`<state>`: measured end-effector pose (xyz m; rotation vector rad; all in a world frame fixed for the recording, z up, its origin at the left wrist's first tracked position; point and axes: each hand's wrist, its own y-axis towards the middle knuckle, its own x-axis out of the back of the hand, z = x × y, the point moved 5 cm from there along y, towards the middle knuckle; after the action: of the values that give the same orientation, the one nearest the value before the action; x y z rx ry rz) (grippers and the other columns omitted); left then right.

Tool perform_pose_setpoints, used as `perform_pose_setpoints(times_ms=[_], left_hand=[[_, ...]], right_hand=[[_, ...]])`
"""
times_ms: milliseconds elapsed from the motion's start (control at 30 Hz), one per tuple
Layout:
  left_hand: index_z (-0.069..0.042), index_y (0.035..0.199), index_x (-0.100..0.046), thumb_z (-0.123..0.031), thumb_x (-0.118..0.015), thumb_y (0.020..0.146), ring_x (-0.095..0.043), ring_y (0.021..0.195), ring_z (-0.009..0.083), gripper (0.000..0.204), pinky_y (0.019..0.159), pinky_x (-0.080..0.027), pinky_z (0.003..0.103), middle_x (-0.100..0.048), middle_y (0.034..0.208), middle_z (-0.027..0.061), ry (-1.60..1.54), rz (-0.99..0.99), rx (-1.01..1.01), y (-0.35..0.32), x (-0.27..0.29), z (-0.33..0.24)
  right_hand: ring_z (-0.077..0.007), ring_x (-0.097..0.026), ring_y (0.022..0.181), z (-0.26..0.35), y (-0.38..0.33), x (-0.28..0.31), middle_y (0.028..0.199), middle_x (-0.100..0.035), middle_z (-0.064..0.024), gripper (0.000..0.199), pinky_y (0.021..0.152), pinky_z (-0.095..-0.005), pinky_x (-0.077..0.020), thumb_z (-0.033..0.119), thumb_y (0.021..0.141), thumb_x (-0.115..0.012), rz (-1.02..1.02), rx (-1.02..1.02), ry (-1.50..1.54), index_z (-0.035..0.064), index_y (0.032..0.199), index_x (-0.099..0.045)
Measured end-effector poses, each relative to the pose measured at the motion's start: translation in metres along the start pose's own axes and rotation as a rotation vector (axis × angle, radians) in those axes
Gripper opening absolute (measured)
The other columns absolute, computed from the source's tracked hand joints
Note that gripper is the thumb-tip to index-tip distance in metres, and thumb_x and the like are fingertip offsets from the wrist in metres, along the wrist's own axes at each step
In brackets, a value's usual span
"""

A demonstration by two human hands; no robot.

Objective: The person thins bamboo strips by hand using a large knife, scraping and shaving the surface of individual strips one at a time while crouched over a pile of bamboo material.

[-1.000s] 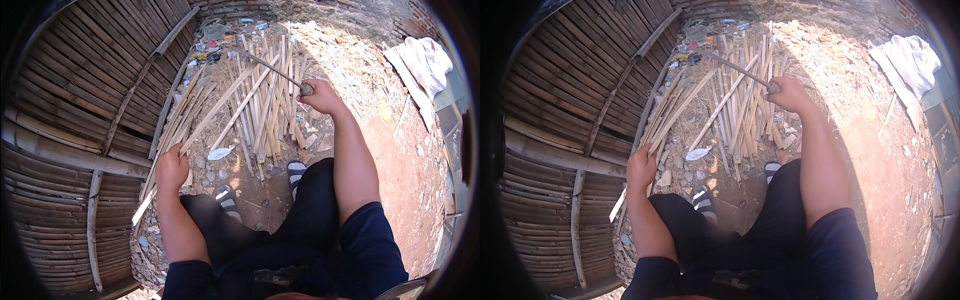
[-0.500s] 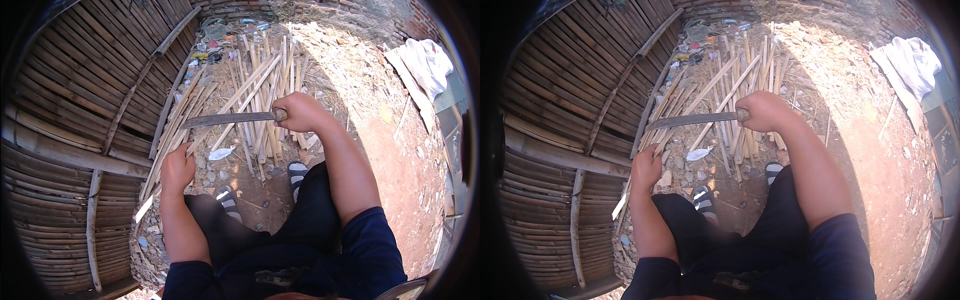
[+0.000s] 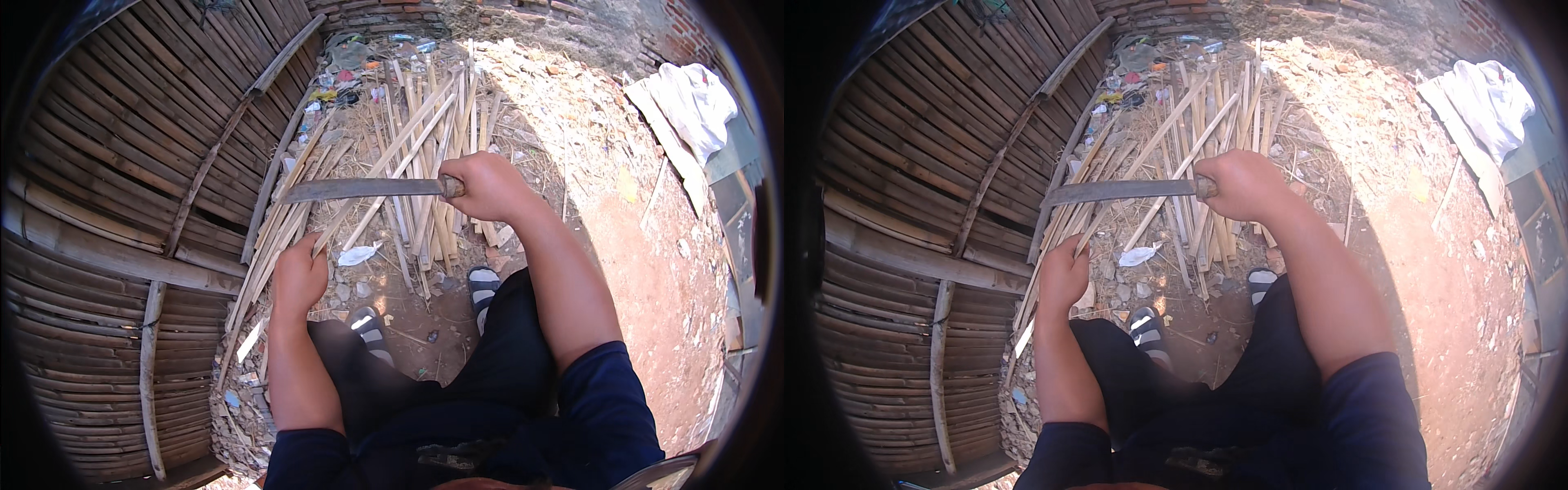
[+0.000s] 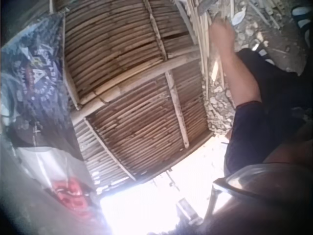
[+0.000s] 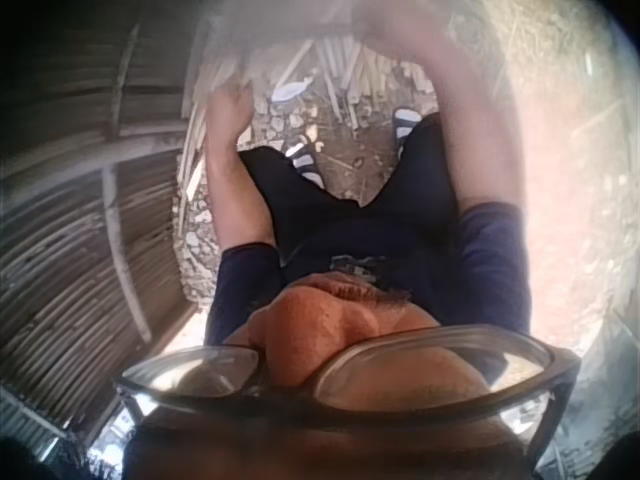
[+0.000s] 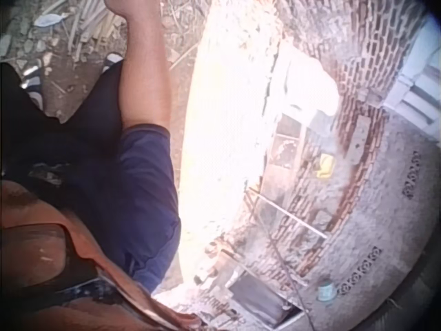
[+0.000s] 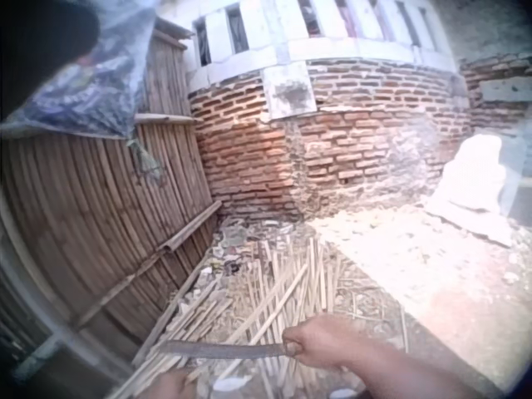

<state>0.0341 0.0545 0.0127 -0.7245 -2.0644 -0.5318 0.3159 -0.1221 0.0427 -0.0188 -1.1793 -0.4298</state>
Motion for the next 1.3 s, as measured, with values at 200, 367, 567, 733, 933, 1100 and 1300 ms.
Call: perform_pose_setpoints(times_ms=[200, 367, 567, 733, 933, 1100, 1300], left_hand=[[-0.005, 0.121, -0.074, -0.019, -0.062, 0.098, -0.071, 0.087, 0.0452, 0.029, 0.078, -0.054, 0.048, -0.071, 0.090, 0.0280, -0.035, 0.033, -0.015, -0.002, -0.002, 0.008], [-0.004, 0.120, -0.074, -0.021, -0.062, 0.099, -0.070, 0.082, 0.0429, 0.029, 0.076, -0.054, 0.047, -0.070, 0.086, 0.0269, -0.022, 0.040, 0.001, 0.004, -0.006, 0.018], [-0.001, 0.123, -0.072, -0.018, -0.063, 0.101, -0.070, 0.080, 0.0345, 0.029, 0.078, -0.053, 0.042, -0.070, 0.086, 0.0255, -0.032, 0.060, -0.020, 0.003, -0.008, 0.010], [0.000, 0.123, -0.073, -0.017, -0.062, 0.102, -0.072, 0.083, 0.0348, 0.029, 0.079, -0.053, 0.043, -0.071, 0.088, 0.0275, -0.069, -0.045, -0.166, 0.005, -0.016, 0.015], [-0.001, 0.123, -0.073, -0.019, -0.063, 0.102, -0.075, 0.094, 0.0395, 0.030, 0.083, -0.054, 0.044, -0.072, 0.095, 0.0308, -0.039, 0.092, 0.082, 0.001, -0.001, 0.009], [-0.005, 0.116, -0.075, -0.019, -0.061, 0.096, -0.070, 0.087, 0.0472, 0.027, 0.078, -0.054, 0.050, -0.071, 0.088, 0.0271, -0.011, 0.024, -0.006, 0.003, -0.002, 0.014], [-0.004, 0.119, -0.074, -0.020, -0.063, 0.098, -0.071, 0.092, 0.0461, 0.029, 0.083, -0.054, 0.049, -0.072, 0.091, 0.0267, -0.001, -0.072, -0.188, 0.006, -0.019, 0.017]], right_hand=[[-0.0407, -0.072, 0.091, -0.012, 0.008, 0.006, 0.089, -0.074, -0.0185, 0.025, 0.079, -0.0515, -0.0556, 0.028, 0.084, -0.081, 0.079, -0.093, 0.094, 0.0102, 0.101, -0.074], [-0.0425, -0.071, 0.091, -0.084, -0.010, 0.027, 0.091, -0.074, -0.0206, 0.027, 0.079, -0.0521, -0.0549, 0.030, 0.087, -0.081, -0.308, -0.382, 0.119, 0.0064, 0.098, -0.072], [-0.0411, -0.072, 0.092, -0.025, -0.006, 0.018, 0.089, -0.074, -0.0185, 0.027, 0.079, -0.0527, -0.0563, 0.023, 0.084, -0.079, -0.085, -0.164, -0.041, 0.0104, 0.107, -0.074], [-0.0408, -0.071, 0.083, 0.026, -0.001, -0.008, 0.082, -0.071, -0.0163, 0.017, 0.072, -0.0525, -0.0545, 0.020, 0.079, -0.076, 0.052, 0.083, -0.076, 0.0101, 0.090, -0.069], [-0.0425, -0.070, 0.082, -0.035, 0.005, 0.009, 0.084, -0.072, -0.0184, 0.020, 0.072, -0.0511, -0.0537, 0.024, 0.084, -0.080, -0.081, -0.183, 0.055, 0.0086, 0.095, -0.073], [-0.0419, -0.072, 0.090, -0.052, -0.001, 0.014, 0.089, -0.074, -0.0188, 0.028, 0.081, -0.0534, -0.0559, 0.031, 0.088, -0.080, -0.103, -0.255, 0.063, 0.0106, 0.106, -0.074], [-0.0425, -0.070, 0.081, 0.027, -0.002, -0.016, 0.079, -0.070, -0.0175, 0.024, 0.071, -0.0532, -0.0529, 0.027, 0.081, -0.082, 0.083, 0.069, -0.082, 0.0087, 0.092, -0.070]])
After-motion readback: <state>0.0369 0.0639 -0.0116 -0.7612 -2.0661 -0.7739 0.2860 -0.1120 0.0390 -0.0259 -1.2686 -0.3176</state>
